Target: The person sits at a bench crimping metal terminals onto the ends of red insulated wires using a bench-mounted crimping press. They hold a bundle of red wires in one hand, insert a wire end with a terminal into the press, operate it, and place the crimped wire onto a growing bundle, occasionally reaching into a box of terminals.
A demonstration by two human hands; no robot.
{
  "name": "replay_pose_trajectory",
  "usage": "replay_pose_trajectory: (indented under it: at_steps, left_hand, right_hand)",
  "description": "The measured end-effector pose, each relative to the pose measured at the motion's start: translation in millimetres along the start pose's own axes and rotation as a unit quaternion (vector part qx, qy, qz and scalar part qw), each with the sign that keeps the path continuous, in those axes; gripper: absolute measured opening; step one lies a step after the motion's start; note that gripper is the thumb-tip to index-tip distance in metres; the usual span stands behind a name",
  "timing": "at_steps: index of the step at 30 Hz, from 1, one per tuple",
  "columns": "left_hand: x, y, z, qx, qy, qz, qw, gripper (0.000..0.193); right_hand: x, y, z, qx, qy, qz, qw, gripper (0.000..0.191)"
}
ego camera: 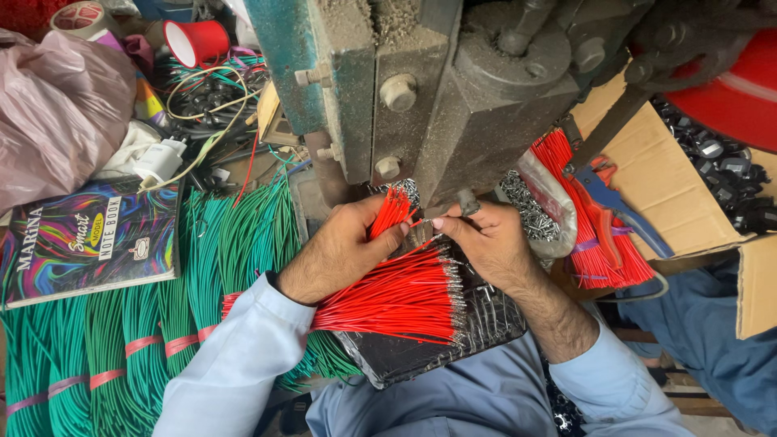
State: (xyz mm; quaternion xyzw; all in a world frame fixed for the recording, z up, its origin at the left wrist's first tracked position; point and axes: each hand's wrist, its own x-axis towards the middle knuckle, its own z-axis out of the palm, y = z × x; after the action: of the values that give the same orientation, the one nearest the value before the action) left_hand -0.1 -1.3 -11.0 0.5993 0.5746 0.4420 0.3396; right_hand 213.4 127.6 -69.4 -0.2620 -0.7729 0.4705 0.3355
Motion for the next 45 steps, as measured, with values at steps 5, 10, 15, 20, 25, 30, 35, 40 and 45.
replay_pose_trajectory:
  at_steps: [5,10,15,20,25,30,35,40,45]
  left_hand:
    - [0.6,-2.3,0.0,-0.002,-0.004,0.006,1.000,0.020]
    - [-0.7,-2.6,-1.1,-0.017,-0.005,0.027,0.999,0.022]
    - [-1.1,0.2,-0.9,-0.016,-0.009,-0.018,1.000,0.023]
    - [-0.9,0.8,-0.7,0.019,-0.015,0.062,0.998,0.029]
    - [-2.8,0.1,-0.9,-0.007,-0.016,0.025,1.000,0.023]
    - [-1.6,-1.1,-2.0,-0.030,-0.012,0.051,0.998,0.019]
    - [-2.1,-1.8,0.7,-0.082,-0.015,0.015,0.996,0.021]
    - [0.0,-2.5,0.8,-0.055,-0.011,0.023,0.998,0.018]
    - [-0.2,-0.8,-0.8,-0.013,-0.003,0.028,1.000,0.019]
  right_hand:
    - [3.6,2.2,-3.4,-0.006,-0.006,-0.014,1.000,0.007]
    - [5.6,-0.8,-3.3,-0.030,-0.012,0.019,0.999,0.007]
    - [-3.7,-21.8,-6.0,-0.006,-0.042,-0.042,0.998,0.012]
    - [-15.1,-46.5,-39.8,-0.111,-0.086,-0.136,0.981,0.011]
    - [-19.7,-47.3,-54.0,-0.263,-0.149,-0.093,0.949,0.015]
    - [-25.9,-39.2,-44.9,-0.271,-0.102,-0.122,0.949,0.010]
    - [-25.7,-28.3,-37.2,-0.158,-0.040,-0.021,0.986,0.020]
    - [-13.9,-15.8,-23.8,0.031,-0.019,0.013,0.999,0.010]
    - [-9.9,-14.7,-5.3,0.115,-0.012,-0.023,0.993,0.013]
